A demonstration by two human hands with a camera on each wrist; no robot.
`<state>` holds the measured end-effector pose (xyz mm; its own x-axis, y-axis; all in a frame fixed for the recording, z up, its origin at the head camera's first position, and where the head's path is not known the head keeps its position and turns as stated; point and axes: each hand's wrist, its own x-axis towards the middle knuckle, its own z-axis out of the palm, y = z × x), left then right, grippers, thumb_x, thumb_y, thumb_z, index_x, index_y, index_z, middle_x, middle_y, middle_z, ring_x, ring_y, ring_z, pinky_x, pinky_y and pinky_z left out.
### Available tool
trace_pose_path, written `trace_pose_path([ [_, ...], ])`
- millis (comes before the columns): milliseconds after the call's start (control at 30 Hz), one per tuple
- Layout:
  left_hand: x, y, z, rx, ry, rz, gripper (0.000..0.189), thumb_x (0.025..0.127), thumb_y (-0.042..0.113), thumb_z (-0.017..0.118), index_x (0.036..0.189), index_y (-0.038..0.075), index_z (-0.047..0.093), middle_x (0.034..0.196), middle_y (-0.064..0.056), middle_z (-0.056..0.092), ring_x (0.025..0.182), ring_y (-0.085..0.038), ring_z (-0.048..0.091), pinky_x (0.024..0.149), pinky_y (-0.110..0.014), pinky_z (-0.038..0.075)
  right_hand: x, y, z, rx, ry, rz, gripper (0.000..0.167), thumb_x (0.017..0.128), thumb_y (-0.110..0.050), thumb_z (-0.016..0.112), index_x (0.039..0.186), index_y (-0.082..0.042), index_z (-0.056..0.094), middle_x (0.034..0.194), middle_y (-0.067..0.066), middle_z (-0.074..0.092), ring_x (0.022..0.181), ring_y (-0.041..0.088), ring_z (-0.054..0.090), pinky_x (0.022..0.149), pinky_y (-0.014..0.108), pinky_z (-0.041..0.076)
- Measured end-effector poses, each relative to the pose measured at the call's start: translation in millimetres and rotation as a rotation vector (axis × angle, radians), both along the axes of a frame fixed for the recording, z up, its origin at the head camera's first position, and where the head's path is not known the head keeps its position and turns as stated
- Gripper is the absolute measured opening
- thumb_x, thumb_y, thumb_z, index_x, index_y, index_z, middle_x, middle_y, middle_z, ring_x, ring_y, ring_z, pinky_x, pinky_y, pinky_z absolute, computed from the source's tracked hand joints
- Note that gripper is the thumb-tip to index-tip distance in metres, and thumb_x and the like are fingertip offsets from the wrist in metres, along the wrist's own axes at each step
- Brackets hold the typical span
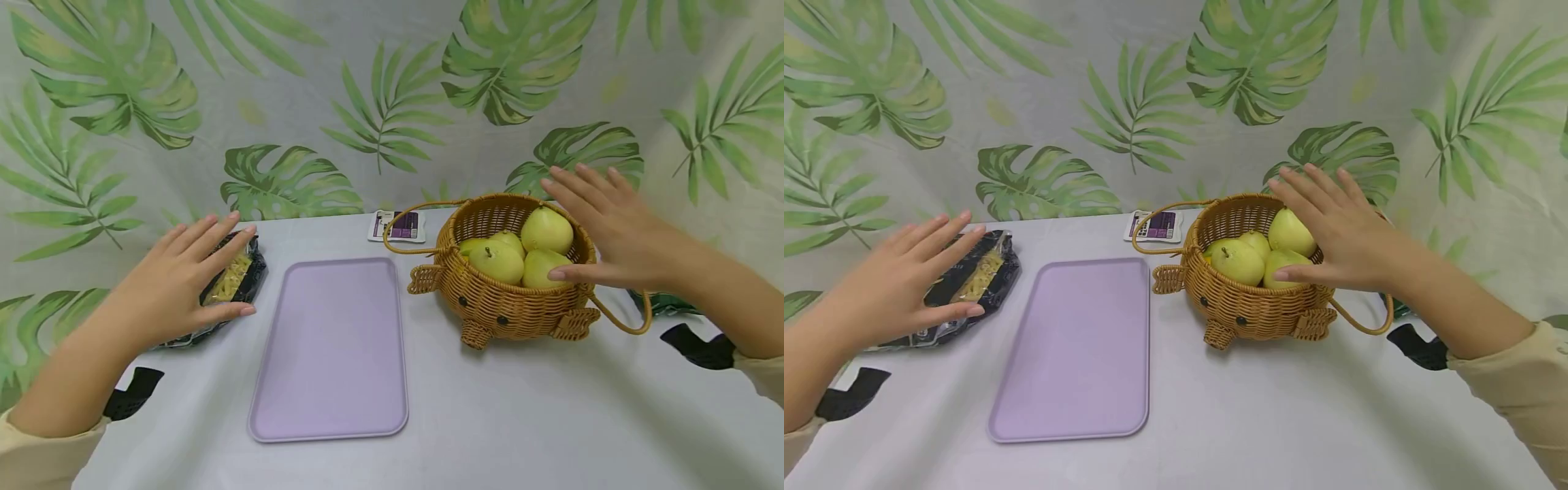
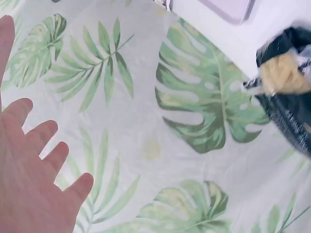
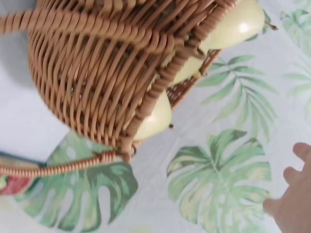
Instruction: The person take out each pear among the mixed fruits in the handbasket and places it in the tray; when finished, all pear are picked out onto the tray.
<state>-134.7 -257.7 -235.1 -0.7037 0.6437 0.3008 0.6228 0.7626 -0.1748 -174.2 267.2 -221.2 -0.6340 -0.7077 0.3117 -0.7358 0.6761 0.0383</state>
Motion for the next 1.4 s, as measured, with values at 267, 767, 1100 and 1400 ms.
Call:
trace_pose_path([
  [267, 5.4, -4.1, -50.7, 0.176, -0.045, -0.019, 0.089, 0.076, 0.05, 0.065, 0.144, 0.011, 0.021, 0.146, -0.012, 0.022, 0.131, -0.031, 0.021, 0.104, -0.046, 0.021, 4.0, -7.9, -7.5, -0.235, -0.299, -0.009, 0.105, 0.07, -0.023, 0.078, 0.146, -0.022, 0.006, 0.148, 0.008, 0.009, 0.133, 0.03, 0.01, 0.1, 0.059, 0.016],
  [767, 26.7, -7.0, -141.4, 0.455, -0.545, 0.231, 0.088, 0.082, 0.042, 0.062, 0.144, 0.004, 0.014, 0.142, -0.024, 0.021, 0.127, -0.043, 0.02, 0.096, -0.06, 0.023, -4.1, -22.4, -29.9, -0.427, -0.476, -0.059, 0.092, 0.071, -0.012, 0.077, 0.143, -0.023, 0.022, 0.145, 0.007, 0.022, 0.125, 0.04, 0.027, 0.09, 0.063, 0.029],
  [1100, 35.5, -12.4, -161.8, 0.54, -0.664, 0.288, 0.081, 0.084, 0.043, 0.059, 0.141, 0.0, 0.021, 0.139, -0.027, 0.024, 0.115, -0.044, 0.04, 0.093, -0.055, 0.033, -10.6, -26.3, -41.9, -0.442, -0.513, -0.07, 0.082, 0.073, -0.014, 0.075, 0.141, -0.014, 0.03, 0.142, 0.007, 0.029, 0.124, 0.038, 0.031, 0.094, 0.056, 0.031],
  [1400, 38.1, -17.9, -172.4, 0.598, -0.686, 0.273, 0.075, 0.085, 0.036, 0.06, 0.14, -0.001, 0.024, 0.138, -0.022, 0.03, 0.12, -0.041, 0.036, 0.096, -0.052, 0.031, -17.3, -27.0, -52.9, -0.441, -0.506, -0.066, 0.075, 0.074, -0.017, 0.074, 0.138, -0.013, 0.035, 0.138, 0.008, 0.035, 0.123, 0.035, 0.034, 0.094, 0.054, 0.032],
])
